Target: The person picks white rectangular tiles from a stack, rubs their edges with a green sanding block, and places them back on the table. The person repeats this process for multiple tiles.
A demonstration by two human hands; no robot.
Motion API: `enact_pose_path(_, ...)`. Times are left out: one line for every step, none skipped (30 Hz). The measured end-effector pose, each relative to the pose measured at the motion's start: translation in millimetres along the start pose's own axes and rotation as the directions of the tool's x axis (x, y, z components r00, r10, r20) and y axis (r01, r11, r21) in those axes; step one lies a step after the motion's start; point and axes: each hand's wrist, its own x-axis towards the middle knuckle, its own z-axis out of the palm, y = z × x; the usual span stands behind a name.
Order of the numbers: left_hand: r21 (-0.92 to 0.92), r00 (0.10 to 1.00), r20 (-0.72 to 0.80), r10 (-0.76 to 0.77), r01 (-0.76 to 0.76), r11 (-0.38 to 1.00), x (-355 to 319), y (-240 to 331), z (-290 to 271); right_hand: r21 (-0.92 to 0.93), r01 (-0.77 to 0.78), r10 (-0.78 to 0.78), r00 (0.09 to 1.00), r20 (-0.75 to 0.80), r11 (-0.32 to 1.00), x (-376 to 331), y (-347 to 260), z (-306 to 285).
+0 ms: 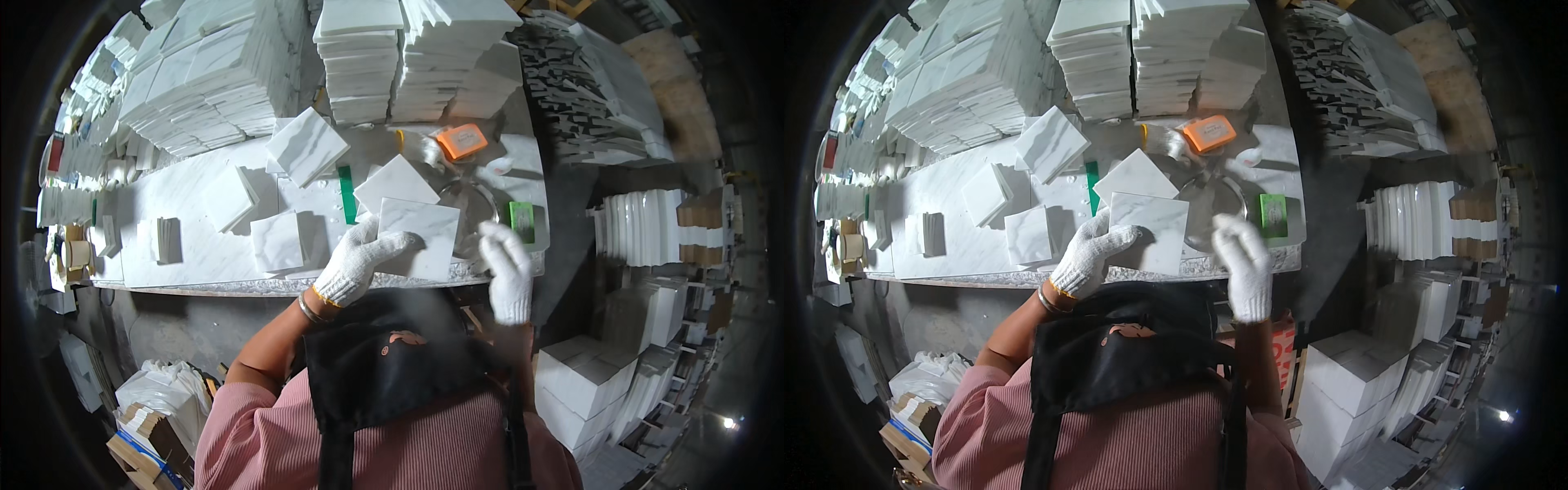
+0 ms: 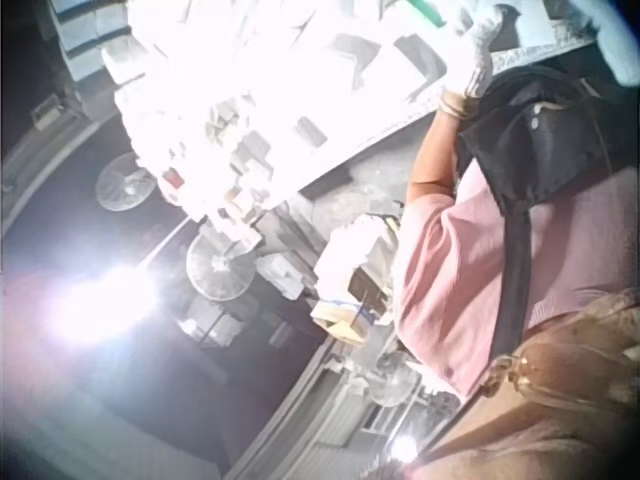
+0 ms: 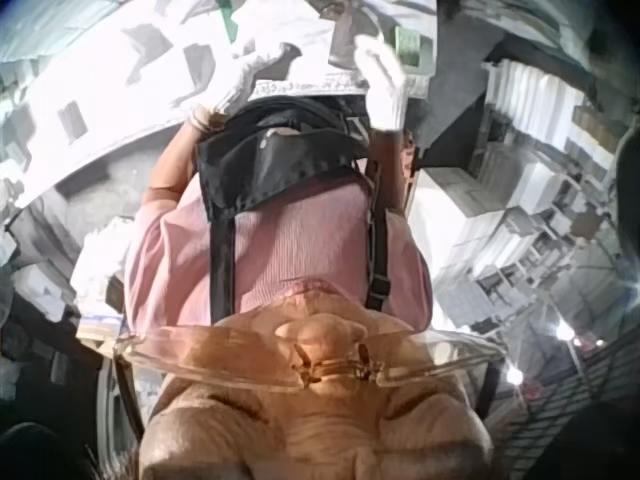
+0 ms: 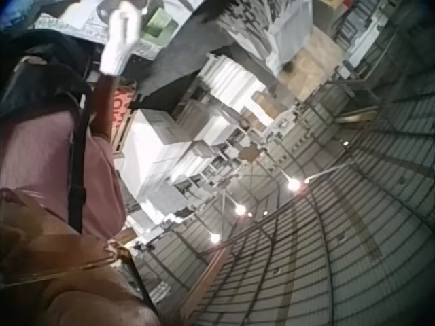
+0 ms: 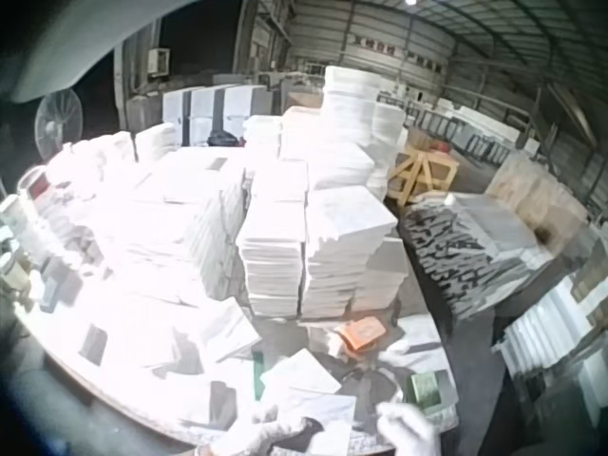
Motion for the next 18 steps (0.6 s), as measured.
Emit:
enact_pose_path(-0.002,1.0,-0.009,0.017,-0.017,1.0,-1,0,-2,-0.073,0.031,-0.037,0.996,-0.076,0.997,9,0,-7)
enact_pose_path(-0.008,1.0,-0.011,0.029,-0.029,1.0,-2,-1,-3,-0.152,0.053,-0.077,0.985,-0.157,0.987,16,-1,-16)
enact_pose_path(0.018,1.0,-0.012,0.003,-0.002,1.0,-2,-1,-4,-0.343,0.09,-0.165,0.966,-0.196,0.935,25,9,-28)
enact_pose_path(0.043,1.0,-0.014,-0.023,0.024,0.999,-1,-1,-5,-0.523,0.113,-0.259,0.941,-0.216,0.845,35,27,-42)
enact_pose_path(0.067,0.999,-0.016,-0.049,0.05,0.996,1,0,-5,-0.696,0.139,-0.359,0.916,-0.18,0.704,44,49,-60)
enact_pose_path(0.132,0.998,-0.023,-0.052,0.054,0.99,6,-1,-8,-0.788,0.119,-0.386,0.909,-0.159,0.604,54,68,-74)
enact_pose_path(0.198,0.998,-0.036,-0.053,0.059,0.979,12,-3,-13,-0.843,0.056,-0.347,0.924,-0.159,0.535,59,78,-79)
enact_pose_path(0.264,0.997,-0.046,-0.054,0.064,0.962,15,0,-12,-0.888,-0.006,-0.308,0.937,-0.166,0.46,63,86,-82)
enact_pose_path(0.233,1.0,-0.016,-0.025,0.028,0.972,15,4,-6,-0.899,-0.014,-0.296,0.942,-0.159,0.437,67,94,-86)
enact_pose_path(0.3,0.999,-0.025,-0.04,0.046,0.953,18,6,-6,-0.91,-0.02,-0.284,0.947,-0.151,0.414,70,98,-86)
enact_pose_path(0.365,0.998,-0.034,-0.055,0.063,0.929,22,9,-7,-0.92,-0.027,-0.272,0.951,-0.144,0.39,73,102,-87)
enact_pose_path(0.429,0.997,-0.043,-0.069,0.081,0.9,27,11,-7,-0.909,-0.013,-0.265,0.955,-0.135,0.416,74,105,-90)
enact_pose_path(0.475,0.996,-0.053,-0.07,0.087,0.876,30,15,-5,-0.897,0.001,-0.255,0.959,-0.124,0.442,75,103,-88)
enact_pose_path(0.5,0.997,-0.055,-0.053,0.073,0.863,33,15,-5,-0.884,0.015,-0.245,0.963,-0.114,0.468,75,101,-88)
enact_pose_path(0.524,0.998,-0.055,-0.036,0.06,0.85,36,16,-4,-0.876,0.014,-0.24,0.964,-0.117,0.482,76,100,-87)
enact_pose_path(0.547,0.998,-0.052,-0.022,0.047,0.836,38,16,-3,-0.869,0.01,-0.234,0.965,-0.122,0.494,76,100,-88)
enact_pose_path(0.594,0.998,-0.042,0.044,-0.01,0.805,39,16,-2,-0.863,0.006,-0.228,0.965,-0.126,0.506,75,99,-88)
enact_pose_path(0.638,0.994,-0.029,0.109,-0.065,0.767,38,15,0,-0.817,-0.002,-0.225,0.961,-0.161,0.577,74,98,-88)
